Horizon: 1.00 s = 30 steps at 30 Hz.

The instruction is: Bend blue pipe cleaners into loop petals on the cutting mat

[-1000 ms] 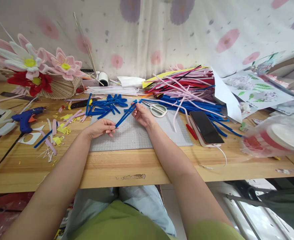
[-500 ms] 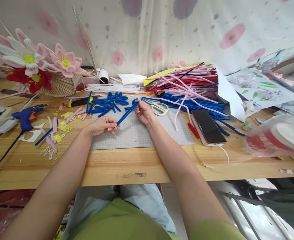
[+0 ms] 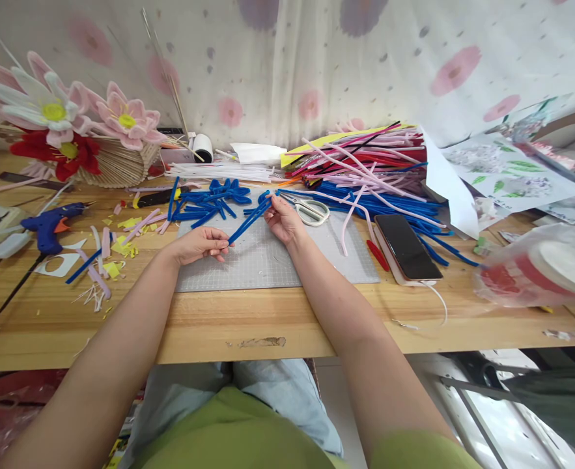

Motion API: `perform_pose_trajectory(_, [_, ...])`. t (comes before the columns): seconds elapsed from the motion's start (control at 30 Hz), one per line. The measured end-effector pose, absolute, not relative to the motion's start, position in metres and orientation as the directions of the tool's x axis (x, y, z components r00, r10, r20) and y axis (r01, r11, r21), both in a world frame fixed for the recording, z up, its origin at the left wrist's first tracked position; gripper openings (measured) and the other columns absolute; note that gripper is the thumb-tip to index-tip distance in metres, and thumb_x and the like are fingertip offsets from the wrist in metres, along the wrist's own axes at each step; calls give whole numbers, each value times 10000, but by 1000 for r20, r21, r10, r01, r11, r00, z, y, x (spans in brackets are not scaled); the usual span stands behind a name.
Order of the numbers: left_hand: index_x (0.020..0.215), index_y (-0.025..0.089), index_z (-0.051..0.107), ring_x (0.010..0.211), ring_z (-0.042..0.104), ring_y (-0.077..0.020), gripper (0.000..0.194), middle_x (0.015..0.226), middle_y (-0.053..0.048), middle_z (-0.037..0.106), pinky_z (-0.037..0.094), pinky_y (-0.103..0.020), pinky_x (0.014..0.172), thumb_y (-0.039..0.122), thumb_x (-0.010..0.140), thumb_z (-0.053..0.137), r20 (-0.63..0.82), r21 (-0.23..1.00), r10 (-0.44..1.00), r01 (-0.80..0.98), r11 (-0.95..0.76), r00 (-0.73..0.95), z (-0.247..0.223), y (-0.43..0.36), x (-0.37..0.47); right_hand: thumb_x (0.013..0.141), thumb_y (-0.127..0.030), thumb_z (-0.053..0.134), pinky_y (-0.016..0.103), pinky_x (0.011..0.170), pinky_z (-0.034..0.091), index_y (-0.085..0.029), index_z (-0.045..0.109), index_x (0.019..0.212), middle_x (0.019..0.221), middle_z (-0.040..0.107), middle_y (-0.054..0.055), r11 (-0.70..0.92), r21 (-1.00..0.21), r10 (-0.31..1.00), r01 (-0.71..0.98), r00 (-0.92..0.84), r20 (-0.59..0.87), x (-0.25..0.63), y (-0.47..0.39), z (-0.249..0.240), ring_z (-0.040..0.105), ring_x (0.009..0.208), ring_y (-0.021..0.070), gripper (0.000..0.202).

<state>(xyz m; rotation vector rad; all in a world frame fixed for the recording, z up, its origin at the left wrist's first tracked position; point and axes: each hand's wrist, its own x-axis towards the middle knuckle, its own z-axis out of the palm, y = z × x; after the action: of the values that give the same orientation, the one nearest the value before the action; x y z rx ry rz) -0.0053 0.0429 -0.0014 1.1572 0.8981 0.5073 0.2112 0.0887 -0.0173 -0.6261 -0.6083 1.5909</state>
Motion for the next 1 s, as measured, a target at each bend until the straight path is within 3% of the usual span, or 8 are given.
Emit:
perform_pose_trajectory(0.6, [762,92,656,429,426,-14,198,600,-1,613,542,-249,586,246,654,719,-353,926,744,96,366,567,-1,43,-6,705,-141,671,166,425,317,-167,460,584,605,512,-60,-55,-722,998,-690,-56,-22,210,89,-17,354,465,21,244])
perform_pose_trajectory(1.0, [749,96,642,421,419,-6,167,596,9,601,543,-258,606,231,676,706,-371,920,741,113,375,560,2,42,-5,699,-120,640,167,405,261,-169,359,539,515,339,-69,22,-803,999,-596,40,-2,214,91,-22,287,436,33,327])
